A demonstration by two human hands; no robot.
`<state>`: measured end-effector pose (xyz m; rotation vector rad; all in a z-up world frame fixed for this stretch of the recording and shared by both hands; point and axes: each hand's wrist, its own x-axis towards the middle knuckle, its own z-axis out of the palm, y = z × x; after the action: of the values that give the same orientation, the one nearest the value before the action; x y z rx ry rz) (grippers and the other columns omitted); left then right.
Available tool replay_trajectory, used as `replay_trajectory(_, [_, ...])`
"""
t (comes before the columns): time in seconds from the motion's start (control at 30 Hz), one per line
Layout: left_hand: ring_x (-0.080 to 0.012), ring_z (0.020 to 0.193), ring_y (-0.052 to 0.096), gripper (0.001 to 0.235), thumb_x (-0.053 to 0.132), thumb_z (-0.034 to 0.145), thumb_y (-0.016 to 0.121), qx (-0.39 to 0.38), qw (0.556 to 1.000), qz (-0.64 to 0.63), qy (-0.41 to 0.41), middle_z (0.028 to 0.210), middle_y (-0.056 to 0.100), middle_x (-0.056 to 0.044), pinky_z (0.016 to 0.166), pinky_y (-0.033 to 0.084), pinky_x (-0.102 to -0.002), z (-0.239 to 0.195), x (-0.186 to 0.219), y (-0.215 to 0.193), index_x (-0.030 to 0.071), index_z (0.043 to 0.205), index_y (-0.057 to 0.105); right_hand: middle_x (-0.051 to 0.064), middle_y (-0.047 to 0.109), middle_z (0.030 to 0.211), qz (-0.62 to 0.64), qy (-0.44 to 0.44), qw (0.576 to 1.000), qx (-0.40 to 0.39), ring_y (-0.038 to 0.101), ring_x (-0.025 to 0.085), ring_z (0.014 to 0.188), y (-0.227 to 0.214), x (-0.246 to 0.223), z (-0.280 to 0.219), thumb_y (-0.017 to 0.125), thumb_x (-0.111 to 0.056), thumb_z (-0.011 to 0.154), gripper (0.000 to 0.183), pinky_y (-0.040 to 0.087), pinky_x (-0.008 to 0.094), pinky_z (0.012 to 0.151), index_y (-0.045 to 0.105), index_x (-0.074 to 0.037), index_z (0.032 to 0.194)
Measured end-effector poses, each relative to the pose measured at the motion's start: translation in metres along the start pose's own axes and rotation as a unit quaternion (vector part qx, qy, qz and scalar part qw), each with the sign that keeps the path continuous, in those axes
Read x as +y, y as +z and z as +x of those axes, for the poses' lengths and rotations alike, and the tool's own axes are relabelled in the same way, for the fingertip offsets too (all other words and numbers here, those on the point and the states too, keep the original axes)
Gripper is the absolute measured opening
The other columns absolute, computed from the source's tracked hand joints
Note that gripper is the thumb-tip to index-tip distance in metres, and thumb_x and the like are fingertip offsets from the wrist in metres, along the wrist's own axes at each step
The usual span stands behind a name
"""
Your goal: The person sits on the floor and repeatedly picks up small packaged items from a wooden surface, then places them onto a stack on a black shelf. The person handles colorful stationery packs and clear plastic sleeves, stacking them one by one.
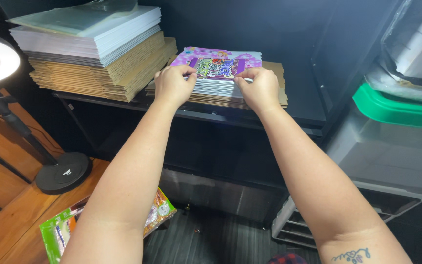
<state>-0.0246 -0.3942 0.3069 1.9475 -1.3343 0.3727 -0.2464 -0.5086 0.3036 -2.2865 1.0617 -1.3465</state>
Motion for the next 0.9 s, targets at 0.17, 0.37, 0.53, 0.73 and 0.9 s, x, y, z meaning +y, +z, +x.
replay_trajectory(0.17, [-0.0246,0.125,0.062,0.026,0.04,0.094,0.065,0.049,0.999,-0.008,0.019,0.124,0.07,0.0,0.106,0.044,-0.045,-0.005,-0.004,0.008,0.033,0.117,0.075,-0.003,0.075,0.107,-0.017,-0.05,0.998,0.028,0.067,0.028,0.108,0.019,0.025,0.008,0.079,-0.034,0.087,0.012,0.053,0.041,0.098,0.082,-0.032,0.098])
replay_trajectory(0.37, [-0.0461,0.132,0.054,0.033,0.013,0.099,0.067,0.194,0.972,-0.103,0.084,0.142,0.056,-0.024,0.111,0.043,-0.058,-0.079,-0.008,-0.015,0.008,0.131,0.069,0.01,0.064,0.122,0.155,-0.06,0.977,0.133,0.059,0.035,0.122,-0.018,-0.008,-0.031,0.083,-0.018,0.091,0.028,0.046,0.045,0.106,0.078,-0.011,0.118])
replay_trajectory(0.53, [-0.0397,0.133,0.056,0.028,0.017,0.099,0.07,0.191,0.974,-0.115,0.033,0.136,0.062,-0.017,0.113,0.041,-0.053,-0.199,-0.053,-0.029,0.011,0.127,0.071,-0.002,0.058,0.123,0.22,-0.072,0.962,0.145,0.062,0.017,0.117,-0.02,-0.015,-0.083,0.082,-0.019,0.094,0.027,0.051,0.029,0.095,0.076,-0.021,0.12])
replay_trajectory(0.73, [-0.0381,0.133,0.057,0.041,0.007,0.081,0.082,0.264,0.954,-0.051,-0.134,0.139,0.061,-0.015,0.114,0.041,-0.05,-0.345,-0.135,-0.033,0.016,0.12,0.073,-0.004,0.062,0.114,0.353,0.015,0.933,0.074,0.063,0.005,0.103,0.034,-0.011,-0.147,0.08,-0.015,0.093,0.018,0.056,0.017,0.084,0.079,-0.017,0.111])
replay_trajectory(0.9, [-0.0312,0.135,0.053,0.03,0.012,0.087,0.072,0.288,0.926,0.013,-0.243,0.138,0.06,-0.019,0.118,0.035,-0.044,-0.432,-0.187,-0.045,0.012,0.117,0.072,0.001,0.076,0.095,0.396,0.091,0.914,-0.013,0.061,0.004,0.079,0.107,-0.018,-0.203,0.077,-0.013,0.09,0.012,0.049,0.018,0.074,0.08,-0.009,0.102])
